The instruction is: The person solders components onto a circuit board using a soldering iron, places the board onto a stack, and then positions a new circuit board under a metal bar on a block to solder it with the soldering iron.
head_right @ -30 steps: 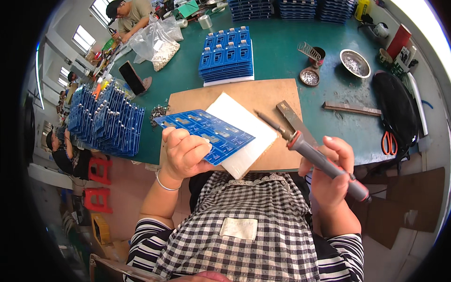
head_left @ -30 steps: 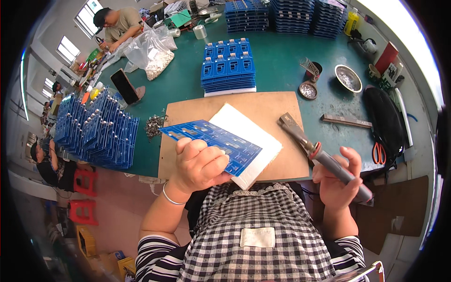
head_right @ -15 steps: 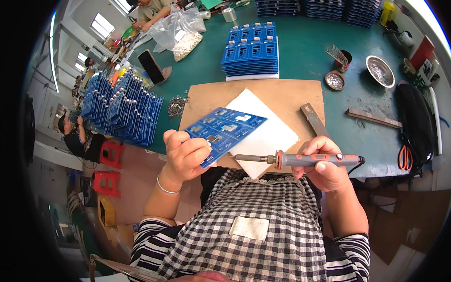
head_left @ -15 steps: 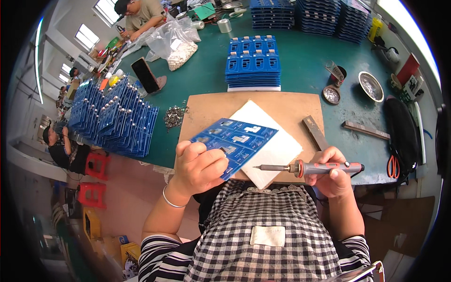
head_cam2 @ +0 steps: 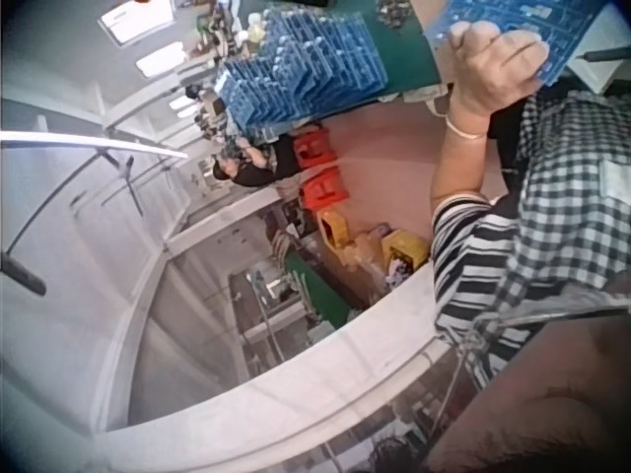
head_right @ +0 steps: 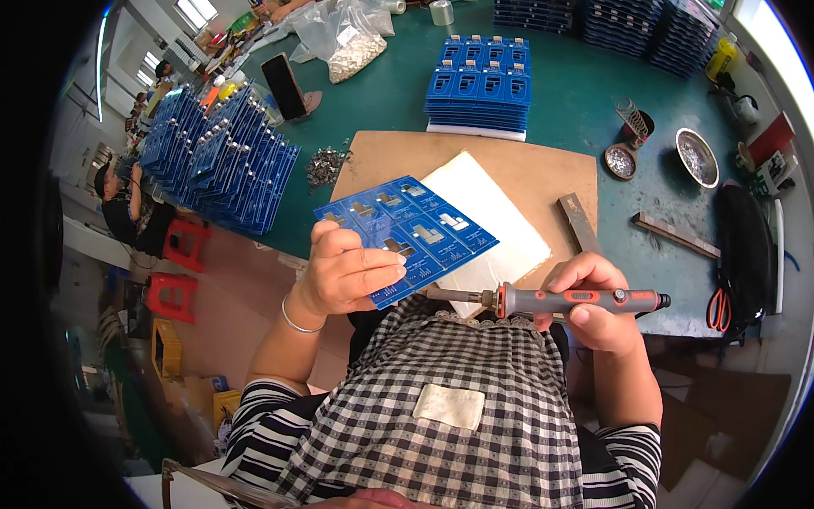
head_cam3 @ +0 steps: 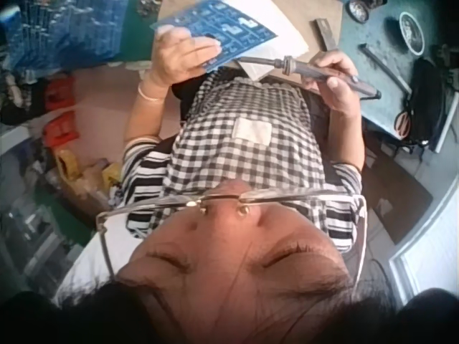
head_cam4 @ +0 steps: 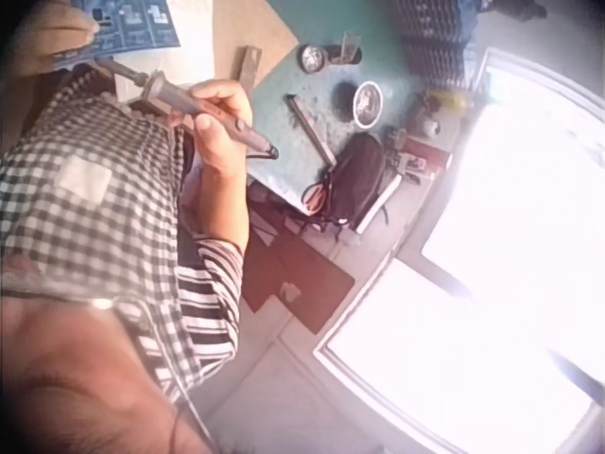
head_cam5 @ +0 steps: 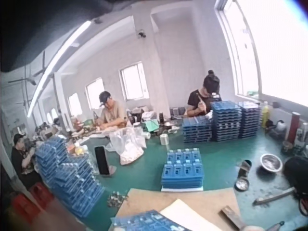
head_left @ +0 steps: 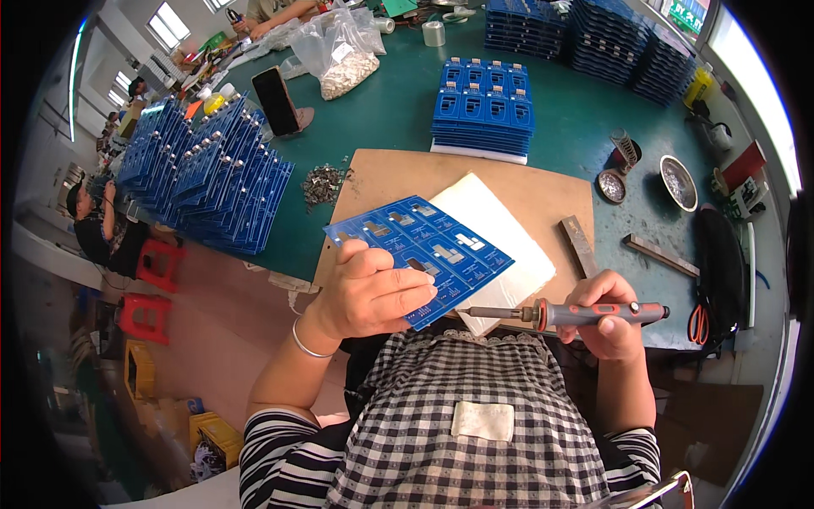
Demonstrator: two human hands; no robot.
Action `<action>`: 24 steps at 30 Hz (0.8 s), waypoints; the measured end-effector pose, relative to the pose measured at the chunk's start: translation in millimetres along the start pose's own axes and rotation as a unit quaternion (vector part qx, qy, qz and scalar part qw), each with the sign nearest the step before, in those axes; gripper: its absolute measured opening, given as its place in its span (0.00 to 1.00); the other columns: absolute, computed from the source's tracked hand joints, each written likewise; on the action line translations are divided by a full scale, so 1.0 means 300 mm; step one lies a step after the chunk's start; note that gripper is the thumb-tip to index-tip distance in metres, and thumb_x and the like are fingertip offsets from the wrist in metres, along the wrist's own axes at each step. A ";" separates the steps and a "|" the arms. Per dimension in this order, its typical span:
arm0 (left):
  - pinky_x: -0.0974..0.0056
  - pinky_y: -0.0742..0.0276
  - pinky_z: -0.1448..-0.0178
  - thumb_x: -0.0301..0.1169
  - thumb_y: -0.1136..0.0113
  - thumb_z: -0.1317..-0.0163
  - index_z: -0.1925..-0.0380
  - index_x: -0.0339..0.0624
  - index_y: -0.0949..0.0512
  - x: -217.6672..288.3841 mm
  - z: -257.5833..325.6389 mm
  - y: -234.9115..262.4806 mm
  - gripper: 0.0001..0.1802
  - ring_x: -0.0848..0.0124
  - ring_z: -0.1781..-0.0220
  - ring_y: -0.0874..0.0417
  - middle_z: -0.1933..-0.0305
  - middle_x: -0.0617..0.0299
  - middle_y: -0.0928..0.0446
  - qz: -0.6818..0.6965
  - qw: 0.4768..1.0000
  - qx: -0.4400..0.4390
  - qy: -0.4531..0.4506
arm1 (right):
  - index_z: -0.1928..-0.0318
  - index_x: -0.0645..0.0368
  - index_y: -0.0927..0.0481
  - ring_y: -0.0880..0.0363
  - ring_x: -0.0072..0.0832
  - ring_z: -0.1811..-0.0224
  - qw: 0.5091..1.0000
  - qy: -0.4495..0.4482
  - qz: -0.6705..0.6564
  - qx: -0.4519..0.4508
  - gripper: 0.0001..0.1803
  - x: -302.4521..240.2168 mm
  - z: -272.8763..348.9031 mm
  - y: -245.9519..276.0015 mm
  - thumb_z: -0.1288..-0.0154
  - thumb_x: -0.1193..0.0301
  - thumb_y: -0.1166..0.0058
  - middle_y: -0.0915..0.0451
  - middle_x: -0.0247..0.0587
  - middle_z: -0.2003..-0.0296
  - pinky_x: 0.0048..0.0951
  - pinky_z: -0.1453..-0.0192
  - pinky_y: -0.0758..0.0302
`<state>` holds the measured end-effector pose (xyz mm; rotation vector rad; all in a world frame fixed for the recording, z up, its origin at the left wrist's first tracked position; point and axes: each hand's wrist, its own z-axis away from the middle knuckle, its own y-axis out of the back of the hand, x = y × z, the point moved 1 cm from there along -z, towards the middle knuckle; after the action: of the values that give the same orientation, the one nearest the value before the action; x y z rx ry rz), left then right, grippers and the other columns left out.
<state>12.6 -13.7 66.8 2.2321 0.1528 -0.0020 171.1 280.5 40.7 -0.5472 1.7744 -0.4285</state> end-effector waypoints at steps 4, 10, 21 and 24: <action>0.63 0.41 0.50 0.55 0.53 0.32 0.66 0.56 0.16 0.000 0.016 -0.021 0.22 0.73 0.61 0.32 0.59 0.77 0.16 0.013 1.000 0.004 -0.014 | 0.56 0.68 0.27 0.15 0.39 0.66 0.999 -0.027 0.025 -0.038 0.19 -0.015 -0.021 0.013 0.43 0.69 0.36 0.20 0.55 0.62 0.36 0.62 0.17; 0.63 0.41 0.49 0.56 0.54 0.32 0.67 0.55 0.16 -0.001 0.017 -0.028 0.23 0.75 0.59 0.30 0.61 0.78 0.17 0.008 0.999 0.030 -0.024 | 0.55 0.70 0.24 0.15 0.41 0.63 0.994 -0.053 0.034 -0.094 0.17 0.003 -0.063 0.019 0.43 0.75 0.36 0.21 0.55 0.61 0.38 0.57 0.16; 0.64 0.40 0.49 0.54 0.52 0.33 0.68 0.56 0.16 0.001 0.017 -0.018 0.21 0.77 0.59 0.30 0.61 0.79 0.18 0.012 0.999 0.019 -0.026 | 0.55 0.70 0.22 0.15 0.41 0.62 0.990 -0.069 0.025 -0.122 0.18 0.029 -0.102 0.033 0.46 0.75 0.35 0.21 0.54 0.59 0.38 0.58 0.16; 0.64 0.40 0.49 0.54 0.51 0.33 0.68 0.56 0.16 0.001 0.018 -0.020 0.20 0.77 0.59 0.30 0.61 0.79 0.18 0.016 0.999 0.020 -0.025 | 0.55 0.70 0.22 0.15 0.41 0.62 0.988 -0.074 0.030 -0.135 0.18 0.036 -0.109 0.035 0.46 0.75 0.35 0.21 0.53 0.59 0.37 0.57 0.17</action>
<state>12.6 -14.2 58.8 2.2715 0.0908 -0.0446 135.7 283.4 35.0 -0.6962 1.7096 -0.1018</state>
